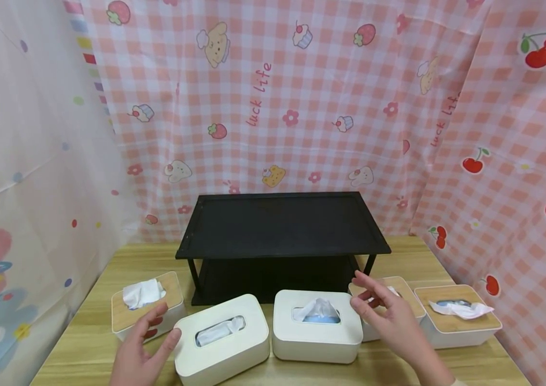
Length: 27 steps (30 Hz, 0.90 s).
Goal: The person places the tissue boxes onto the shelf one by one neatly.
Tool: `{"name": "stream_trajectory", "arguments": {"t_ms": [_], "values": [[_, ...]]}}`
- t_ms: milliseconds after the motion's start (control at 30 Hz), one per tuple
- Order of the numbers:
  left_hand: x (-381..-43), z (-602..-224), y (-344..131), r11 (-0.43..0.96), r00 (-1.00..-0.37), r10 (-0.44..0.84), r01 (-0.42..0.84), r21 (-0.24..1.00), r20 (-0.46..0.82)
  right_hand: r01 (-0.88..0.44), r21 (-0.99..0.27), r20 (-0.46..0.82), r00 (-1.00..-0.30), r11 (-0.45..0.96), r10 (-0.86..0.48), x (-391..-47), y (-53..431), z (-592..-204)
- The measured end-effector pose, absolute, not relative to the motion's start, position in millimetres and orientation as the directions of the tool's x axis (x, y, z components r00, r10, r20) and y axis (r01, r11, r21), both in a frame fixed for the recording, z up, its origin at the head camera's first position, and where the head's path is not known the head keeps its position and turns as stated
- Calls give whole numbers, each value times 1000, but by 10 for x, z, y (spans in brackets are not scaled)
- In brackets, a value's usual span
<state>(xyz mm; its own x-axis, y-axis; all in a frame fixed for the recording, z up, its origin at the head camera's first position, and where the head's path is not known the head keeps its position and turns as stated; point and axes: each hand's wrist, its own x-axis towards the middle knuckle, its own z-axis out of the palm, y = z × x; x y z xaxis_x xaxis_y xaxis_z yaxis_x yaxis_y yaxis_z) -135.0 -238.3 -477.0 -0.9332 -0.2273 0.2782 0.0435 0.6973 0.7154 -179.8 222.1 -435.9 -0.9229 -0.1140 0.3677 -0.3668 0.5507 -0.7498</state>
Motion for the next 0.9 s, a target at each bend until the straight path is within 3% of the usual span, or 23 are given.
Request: {"name": "stream_trajectory", "arguments": {"t_ms": [900], "values": [[-1274, -4844, -2337, 676, -909, -295, 20, 737, 295, -420, -767, 358, -907, 485, -220, -1808, 1958, -4457]]}}
